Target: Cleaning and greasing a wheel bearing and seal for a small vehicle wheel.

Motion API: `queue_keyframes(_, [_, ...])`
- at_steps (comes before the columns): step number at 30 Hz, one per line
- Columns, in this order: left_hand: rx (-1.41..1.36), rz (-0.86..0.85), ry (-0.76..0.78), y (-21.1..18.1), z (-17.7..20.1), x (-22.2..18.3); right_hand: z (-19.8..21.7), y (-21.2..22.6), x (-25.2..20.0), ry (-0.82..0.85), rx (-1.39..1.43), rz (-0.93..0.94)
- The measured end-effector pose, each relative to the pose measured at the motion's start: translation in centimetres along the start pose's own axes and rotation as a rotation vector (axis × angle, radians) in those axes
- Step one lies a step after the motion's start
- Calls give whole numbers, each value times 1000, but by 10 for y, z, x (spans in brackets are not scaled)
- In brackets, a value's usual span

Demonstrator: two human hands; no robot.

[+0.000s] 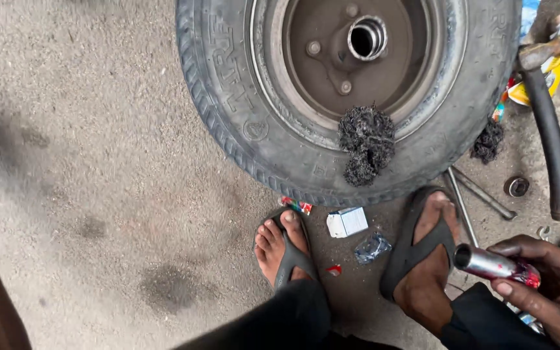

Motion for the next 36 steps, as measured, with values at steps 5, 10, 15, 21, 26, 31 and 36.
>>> queue_keyframes(5, [-45,-229,-9,-81,-50,-194,0,-95,-34,-15,-4,-265])
queue_keyframes(10, [83,-112,139,-116,-130,-293,-21,-30,-20,-14,92,-353])
queue_keyframes(15, [490,-370,66,-147,-153,-339,-25,-5,23,51,-100,-201])
queue_keyframes(21, [811,-577,-53,-189,-146,-385,-32,-3,84,-102,-579,419])
queue_keyframes(26, [451,-459,-53,-254,-145,-471,-38,-12,118,-80,-854,573])
queue_keyframes(31, [210,-305,19,-243,-152,-521,-43,1,130,31,-969,580])
queue_keyframes(36, [76,-86,154,-221,-133,-545,-39,0,131,92,-997,623])
Point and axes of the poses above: each hand's wrist, its own x-axis towards the middle knuckle, its own z-axis out of the back of the hand, y = z × x, the point moved 1 cm from there along x, towards the middle knuckle, and after that the axes turned 4 degrees about -x, right-handed, at the moved point
